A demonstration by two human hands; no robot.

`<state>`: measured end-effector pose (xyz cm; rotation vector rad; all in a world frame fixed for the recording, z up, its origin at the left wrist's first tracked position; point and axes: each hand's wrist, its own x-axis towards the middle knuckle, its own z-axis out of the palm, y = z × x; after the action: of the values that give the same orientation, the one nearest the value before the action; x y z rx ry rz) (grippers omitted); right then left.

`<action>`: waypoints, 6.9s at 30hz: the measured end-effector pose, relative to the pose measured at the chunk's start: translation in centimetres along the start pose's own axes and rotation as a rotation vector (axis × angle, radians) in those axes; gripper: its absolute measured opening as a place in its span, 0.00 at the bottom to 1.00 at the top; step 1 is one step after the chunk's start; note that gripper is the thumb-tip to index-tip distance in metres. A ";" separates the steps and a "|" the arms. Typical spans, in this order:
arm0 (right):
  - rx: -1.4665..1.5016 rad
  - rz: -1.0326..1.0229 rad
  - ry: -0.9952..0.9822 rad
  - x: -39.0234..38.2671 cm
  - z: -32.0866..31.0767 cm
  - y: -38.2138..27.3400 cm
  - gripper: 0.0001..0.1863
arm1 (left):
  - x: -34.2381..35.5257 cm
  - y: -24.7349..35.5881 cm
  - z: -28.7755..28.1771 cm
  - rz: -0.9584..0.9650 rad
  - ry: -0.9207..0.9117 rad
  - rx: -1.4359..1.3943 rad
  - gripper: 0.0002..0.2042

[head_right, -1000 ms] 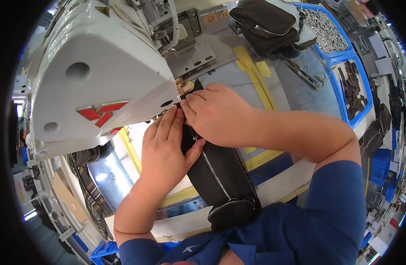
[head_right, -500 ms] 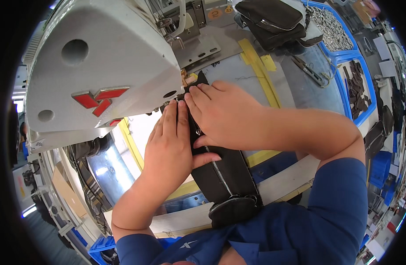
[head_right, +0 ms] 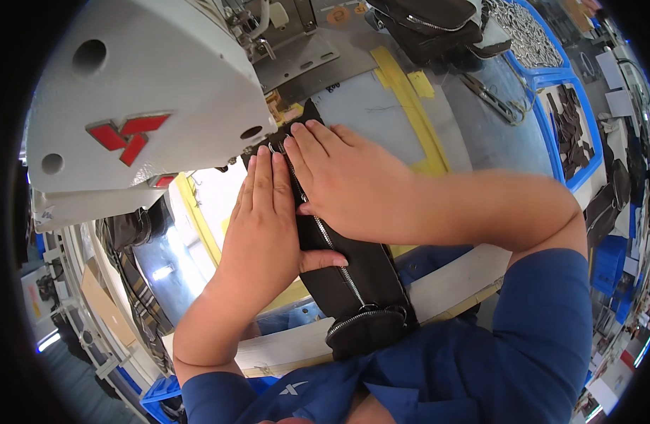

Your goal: The person uses a sewing machine to stitch a zipper onto a black pouch. They guide the fabric under the needle, sew along the zipper line, and then attach a plaid fabric piece to the pouch. The person handles the pouch and fabric pieces by hand, adjusting them for sewing and inspecting the finished seams.

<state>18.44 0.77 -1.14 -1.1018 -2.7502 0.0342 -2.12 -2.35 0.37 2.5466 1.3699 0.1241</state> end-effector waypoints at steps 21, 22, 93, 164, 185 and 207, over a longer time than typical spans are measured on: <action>0.014 -0.050 0.019 0.5 -0.8 1.0 0.40 | 0.6 -0.2 -0.3 0.022 0.032 0.004 0.70; 0.025 -0.044 0.012 0.5 -0.9 1.0 0.40 | 0.5 0.0 -0.5 0.007 0.023 0.002 0.70; 0.125 -0.039 0.085 0.7 -1.3 1.2 0.28 | 0.8 -0.7 -0.4 -0.034 0.134 0.036 0.64; 0.514 -0.183 0.480 -0.5 -2.5 1.1 0.11 | -2.5 -1.3 -0.9 0.051 0.694 -0.438 0.14; 0.671 -0.146 0.340 -0.5 -2.7 0.8 0.08 | -2.5 -1.2 -0.7 -0.018 0.507 -0.686 0.10; 0.974 -0.012 0.300 -0.3 -2.2 0.4 0.05 | -2.2 -1.1 -0.5 0.009 0.482 -0.749 0.10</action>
<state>19.27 0.77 0.98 -0.7091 -2.0164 0.9881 -4.28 -3.55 0.64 1.9353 1.1408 1.0858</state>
